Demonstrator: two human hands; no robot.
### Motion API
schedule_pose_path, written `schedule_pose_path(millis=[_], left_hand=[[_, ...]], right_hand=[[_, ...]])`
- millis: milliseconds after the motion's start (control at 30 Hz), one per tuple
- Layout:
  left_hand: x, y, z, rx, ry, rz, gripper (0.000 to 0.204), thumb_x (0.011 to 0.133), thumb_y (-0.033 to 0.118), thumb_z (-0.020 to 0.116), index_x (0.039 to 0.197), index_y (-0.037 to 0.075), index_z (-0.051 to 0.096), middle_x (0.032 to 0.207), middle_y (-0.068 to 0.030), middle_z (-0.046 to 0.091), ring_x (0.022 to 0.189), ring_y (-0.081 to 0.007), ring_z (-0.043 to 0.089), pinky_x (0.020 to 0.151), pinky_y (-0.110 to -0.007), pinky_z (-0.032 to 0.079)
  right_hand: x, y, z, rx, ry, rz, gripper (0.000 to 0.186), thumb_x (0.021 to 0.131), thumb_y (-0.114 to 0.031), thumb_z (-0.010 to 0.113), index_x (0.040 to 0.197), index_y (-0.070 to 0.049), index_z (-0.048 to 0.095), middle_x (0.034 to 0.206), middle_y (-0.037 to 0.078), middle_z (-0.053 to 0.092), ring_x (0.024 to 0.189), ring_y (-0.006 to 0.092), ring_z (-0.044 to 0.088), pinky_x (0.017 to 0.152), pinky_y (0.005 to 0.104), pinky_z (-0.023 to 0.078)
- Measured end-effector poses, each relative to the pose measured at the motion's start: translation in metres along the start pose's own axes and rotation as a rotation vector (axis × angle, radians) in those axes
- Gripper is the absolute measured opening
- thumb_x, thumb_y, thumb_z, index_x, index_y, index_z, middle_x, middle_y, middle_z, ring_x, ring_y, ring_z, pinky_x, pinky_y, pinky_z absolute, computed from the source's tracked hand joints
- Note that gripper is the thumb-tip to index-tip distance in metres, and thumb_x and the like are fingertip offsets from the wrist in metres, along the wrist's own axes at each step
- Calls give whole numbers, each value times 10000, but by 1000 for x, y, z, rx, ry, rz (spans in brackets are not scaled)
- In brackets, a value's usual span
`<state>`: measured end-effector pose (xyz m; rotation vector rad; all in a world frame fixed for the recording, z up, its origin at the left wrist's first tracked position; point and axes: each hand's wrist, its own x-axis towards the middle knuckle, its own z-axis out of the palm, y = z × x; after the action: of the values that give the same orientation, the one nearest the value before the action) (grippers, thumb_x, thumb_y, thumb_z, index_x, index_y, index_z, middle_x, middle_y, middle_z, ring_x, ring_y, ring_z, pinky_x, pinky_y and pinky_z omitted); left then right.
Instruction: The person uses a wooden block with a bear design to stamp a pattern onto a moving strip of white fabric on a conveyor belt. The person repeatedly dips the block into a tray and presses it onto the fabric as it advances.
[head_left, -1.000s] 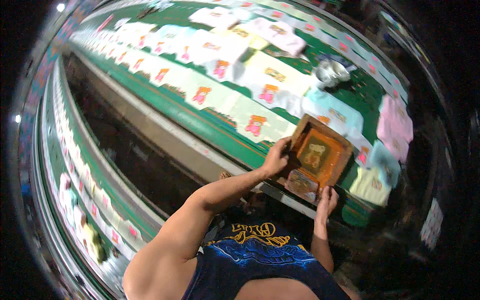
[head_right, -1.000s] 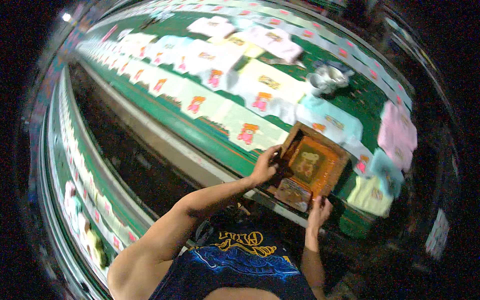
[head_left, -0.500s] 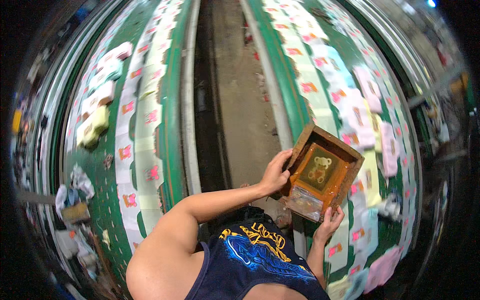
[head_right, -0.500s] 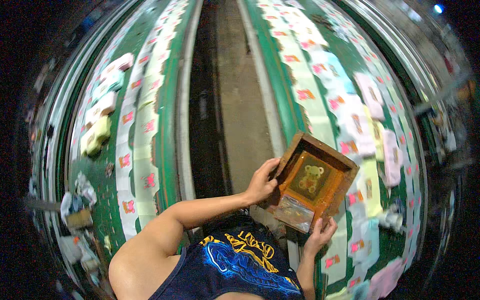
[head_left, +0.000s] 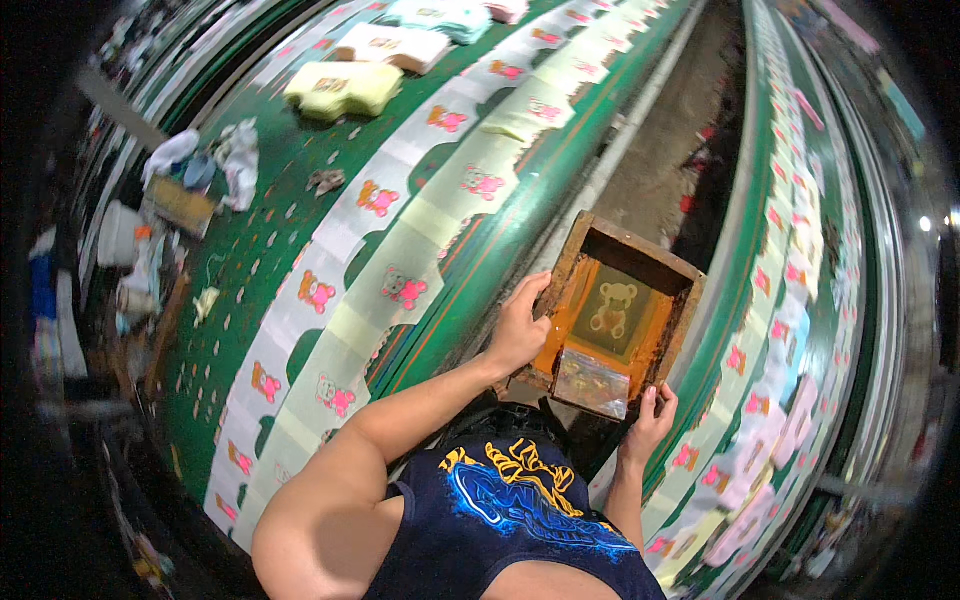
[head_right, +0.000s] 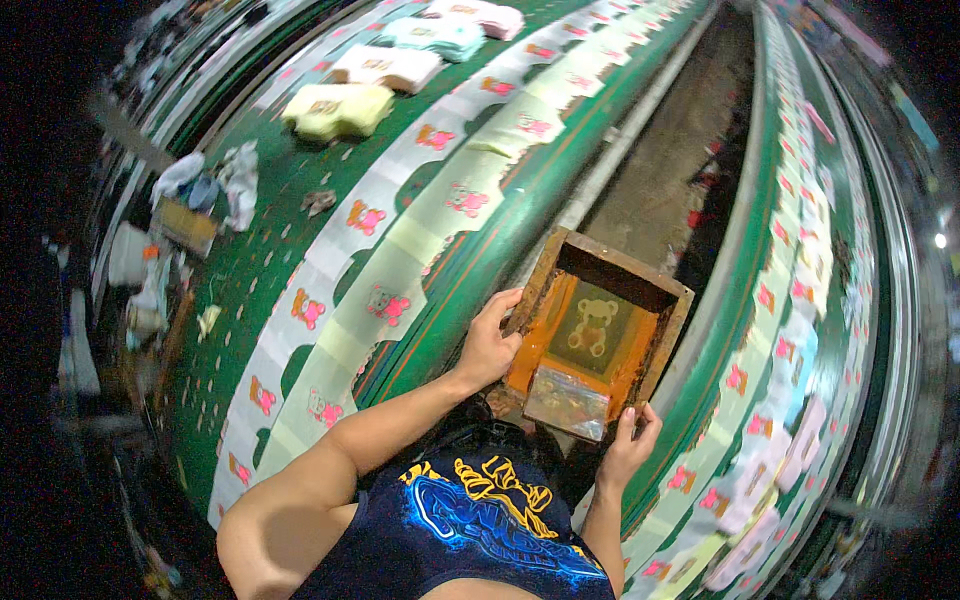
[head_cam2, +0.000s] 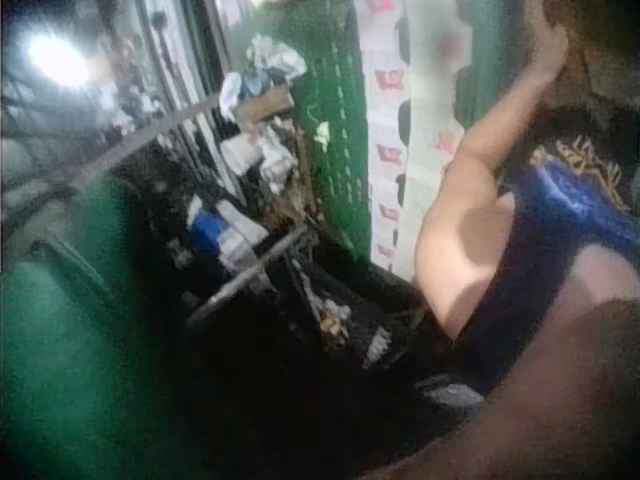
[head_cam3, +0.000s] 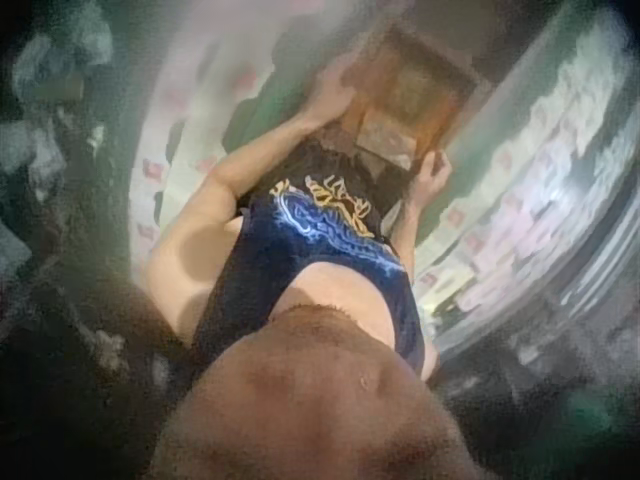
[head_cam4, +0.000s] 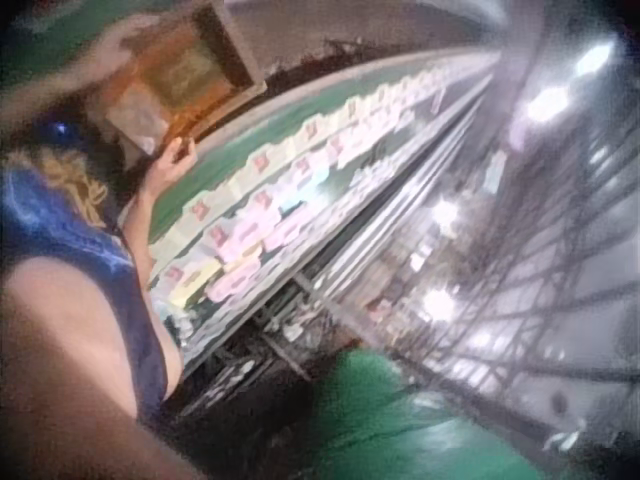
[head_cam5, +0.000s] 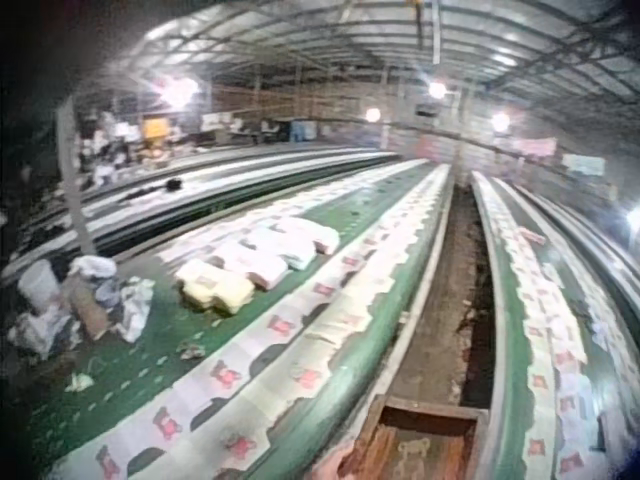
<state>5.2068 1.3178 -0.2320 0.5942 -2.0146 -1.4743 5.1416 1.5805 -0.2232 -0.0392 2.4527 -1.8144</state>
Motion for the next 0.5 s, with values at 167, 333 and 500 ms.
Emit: schedule_pose_path(millis=[167, 333, 500], left_hand=[[18, -12, -7, -20, 177, -72, 565, 757, -117, 550, 1318, -66, 516, 1378, -224, 548, 1319, -358, 524, 1105, -372, 408], [32, 0, 4, 75, 312, -141, 580, 749, -134, 550, 1325, -79, 510, 1383, -217, 545, 1347, -336, 500, 1136, -371, 382], [63, -18, 8, 181, 463, -175, 586, 745, -140, 563, 1326, -79, 513, 1384, -212, 548, 1351, -325, 499, 1141, -369, 380]], right_hand=[[61, 1, 33, -22, -172, -84, 301, 1011, -210, 626, 1178, 34, 569, 1077, 81, 587, 1015, 185, 543, 941, 320, 432], [121, -5, 48, 0, -307, -59, 297, 1003, -219, 642, 1149, 34, 591, 1058, 63, 588, 991, 161, 534, 919, 316, 436], [189, 1, 103, 40, -483, -52, 296, 1000, -207, 647, 1155, 37, 585, 1047, 55, 577, 967, 154, 522, 893, 311, 436]])
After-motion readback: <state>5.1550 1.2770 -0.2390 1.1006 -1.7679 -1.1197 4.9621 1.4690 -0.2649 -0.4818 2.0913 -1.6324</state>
